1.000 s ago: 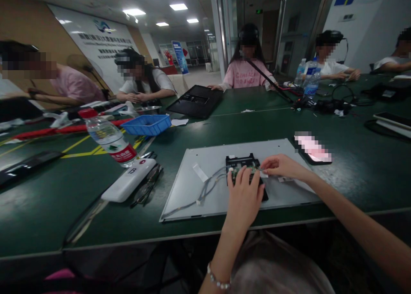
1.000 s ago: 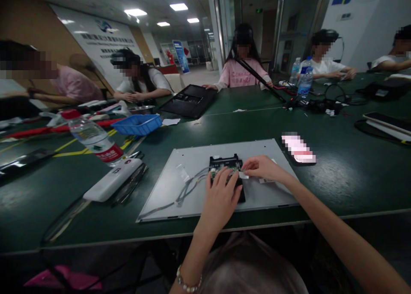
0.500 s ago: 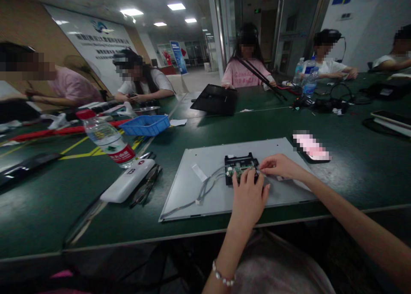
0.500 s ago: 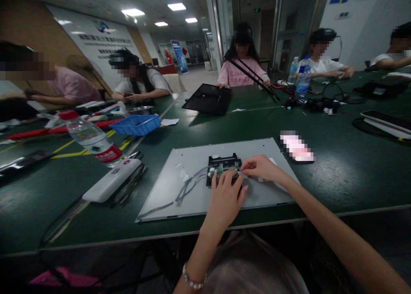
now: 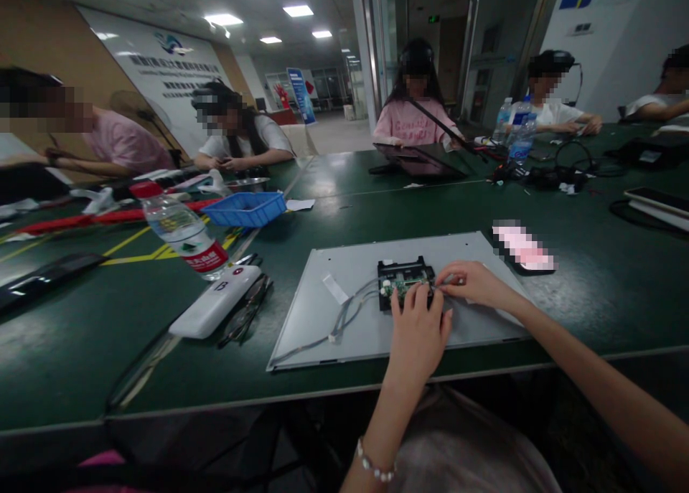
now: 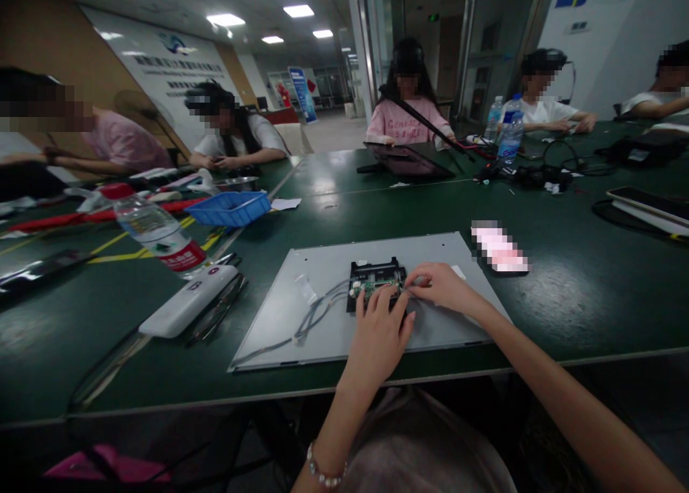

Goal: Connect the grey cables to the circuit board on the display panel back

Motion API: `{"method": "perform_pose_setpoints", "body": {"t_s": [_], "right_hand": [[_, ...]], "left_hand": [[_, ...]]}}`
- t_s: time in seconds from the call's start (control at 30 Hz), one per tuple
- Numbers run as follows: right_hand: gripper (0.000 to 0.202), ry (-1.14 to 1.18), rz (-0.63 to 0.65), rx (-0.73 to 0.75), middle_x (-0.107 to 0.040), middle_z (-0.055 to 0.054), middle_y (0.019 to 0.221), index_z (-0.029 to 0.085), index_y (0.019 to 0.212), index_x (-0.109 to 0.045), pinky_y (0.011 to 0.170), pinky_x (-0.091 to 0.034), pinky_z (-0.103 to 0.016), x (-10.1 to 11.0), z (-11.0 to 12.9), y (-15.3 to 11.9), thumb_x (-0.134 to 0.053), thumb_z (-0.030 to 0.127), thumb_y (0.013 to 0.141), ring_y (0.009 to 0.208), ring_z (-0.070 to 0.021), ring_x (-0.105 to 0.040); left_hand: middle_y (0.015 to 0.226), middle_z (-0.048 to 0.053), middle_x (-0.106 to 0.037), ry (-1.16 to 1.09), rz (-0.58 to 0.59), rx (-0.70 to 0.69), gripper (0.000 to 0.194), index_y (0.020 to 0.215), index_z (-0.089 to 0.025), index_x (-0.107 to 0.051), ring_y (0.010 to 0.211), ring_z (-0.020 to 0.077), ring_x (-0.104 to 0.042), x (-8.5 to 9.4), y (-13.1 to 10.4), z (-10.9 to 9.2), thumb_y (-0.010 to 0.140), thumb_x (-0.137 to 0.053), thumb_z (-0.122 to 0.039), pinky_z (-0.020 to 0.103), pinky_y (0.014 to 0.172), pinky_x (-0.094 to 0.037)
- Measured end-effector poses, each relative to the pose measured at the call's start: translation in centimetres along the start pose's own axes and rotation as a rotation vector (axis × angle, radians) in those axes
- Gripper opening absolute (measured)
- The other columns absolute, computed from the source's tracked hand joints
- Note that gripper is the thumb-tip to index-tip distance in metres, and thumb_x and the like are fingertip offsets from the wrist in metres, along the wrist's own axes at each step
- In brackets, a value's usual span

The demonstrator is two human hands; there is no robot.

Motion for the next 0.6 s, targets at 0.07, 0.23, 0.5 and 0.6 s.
{"method": "perform_pose_setpoints", "body": {"t_s": [0.07,0.23,0.5,0.6], "right_hand": [[0.019,-0.003,-0.016,-0.011,-0.069,-0.005,0.095,0.018,0.091,-0.071,0.066,-0.049,-0.026,0.2,0.3,-0.2,-0.058,0.026,0.08,0.071,-0.0134,-0.061],[0.023,-0.012,-0.05,-0.074,-0.07,-0.006,0.088,0.017,0.092,-0.071,0.055,-0.046,-0.023,0.7,1.1,-0.7,-0.055,0.029,0.083,0.064,-0.0126,-0.059],[0.025,0.014,-0.047,-0.123,-0.069,-0.006,0.085,0.017,0.093,-0.071,0.047,-0.043,-0.021,0.5,1.5,-1.0,-0.053,0.031,0.083,0.06,-0.0122,-0.057],[0.025,0.022,-0.038,-0.127,-0.069,-0.006,0.085,0.017,0.094,-0.071,0.044,-0.043,-0.02,0.3,1.4,-1.0,-0.054,0.031,0.083,0.06,-0.0125,-0.057]], "left_hand": [[0.127,0.008,-0.053,-0.021,-0.004,-0.003,0.033,0.126,-0.023,-0.049,0.124,0.026,-0.044,0.3,-0.1,0.2,0.095,-0.042,-0.034,0.058,0.11,-0.023],[0.135,0.009,-0.051,-0.026,-0.101,0.134,0.035,0.127,-0.021,-0.05,0.124,0.0243,-0.047,2.7,-0.4,4.6,0.094,-0.045,-0.03,0.05,0.109,-0.029],[0.112,0.008,-0.068,0.03,0.015,0.394,0.028,0.112,-0.018,-0.062,0.106,0.0243,-0.061,4.6,-2.1,14.4,0.088,-0.05,-0.026,0.035,0.096,-0.041],[0.106,0.007,-0.071,0.023,0.049,0.436,0.025,0.106,-0.019,-0.065,0.1,0.0225,-0.064,4.3,-2.3,15.0,0.088,-0.049,-0.025,0.03,0.09,-0.044]]}}
Point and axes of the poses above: each hand's wrist, its own y-axis towards the middle knuckle, its own x-axis out of the back of the hand, z = x × y, the point moved 3 cm from there along y, towards the middle knuckle
